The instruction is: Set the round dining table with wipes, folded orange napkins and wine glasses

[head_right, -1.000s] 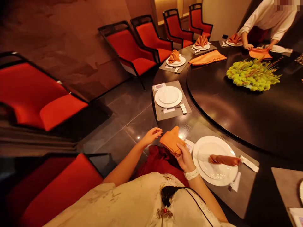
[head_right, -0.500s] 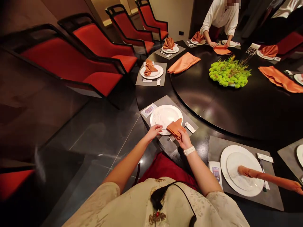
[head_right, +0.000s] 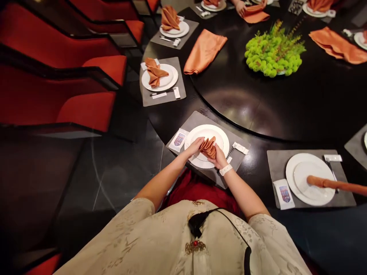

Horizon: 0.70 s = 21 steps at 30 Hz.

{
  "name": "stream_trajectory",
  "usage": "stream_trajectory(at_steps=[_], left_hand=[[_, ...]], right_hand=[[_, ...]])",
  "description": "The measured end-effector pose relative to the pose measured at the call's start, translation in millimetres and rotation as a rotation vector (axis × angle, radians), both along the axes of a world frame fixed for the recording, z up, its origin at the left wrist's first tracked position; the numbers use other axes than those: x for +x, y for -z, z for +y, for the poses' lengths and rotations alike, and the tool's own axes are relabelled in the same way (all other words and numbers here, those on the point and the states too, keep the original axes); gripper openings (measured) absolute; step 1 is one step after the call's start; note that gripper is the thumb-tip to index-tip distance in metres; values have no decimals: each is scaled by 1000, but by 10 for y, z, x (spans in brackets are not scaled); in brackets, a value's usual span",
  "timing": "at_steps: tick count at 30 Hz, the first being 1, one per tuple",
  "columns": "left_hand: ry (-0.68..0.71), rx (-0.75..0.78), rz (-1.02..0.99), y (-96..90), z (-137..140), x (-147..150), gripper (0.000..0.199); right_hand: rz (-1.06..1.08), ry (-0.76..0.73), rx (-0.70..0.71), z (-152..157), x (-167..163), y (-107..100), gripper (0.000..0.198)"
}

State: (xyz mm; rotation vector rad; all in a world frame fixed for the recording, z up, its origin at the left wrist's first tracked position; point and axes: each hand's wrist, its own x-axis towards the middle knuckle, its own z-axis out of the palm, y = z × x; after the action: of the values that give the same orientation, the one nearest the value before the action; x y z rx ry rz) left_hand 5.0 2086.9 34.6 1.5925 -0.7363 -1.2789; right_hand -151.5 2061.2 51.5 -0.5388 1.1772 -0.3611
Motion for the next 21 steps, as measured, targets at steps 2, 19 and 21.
stream_trajectory(at_steps=[2, 19, 21], left_hand=[[64, 28, 28, -64, 21, 201, 45], [175, 100, -278, 342, -106, 977, 34], [171, 85, -323, 385, -98, 1006, 35]], right_hand=[[30, 84, 29, 56, 18, -12, 44], [230, 258, -82, 237, 85, -101, 38], [240, 221, -114, 248, 92, -93, 38]])
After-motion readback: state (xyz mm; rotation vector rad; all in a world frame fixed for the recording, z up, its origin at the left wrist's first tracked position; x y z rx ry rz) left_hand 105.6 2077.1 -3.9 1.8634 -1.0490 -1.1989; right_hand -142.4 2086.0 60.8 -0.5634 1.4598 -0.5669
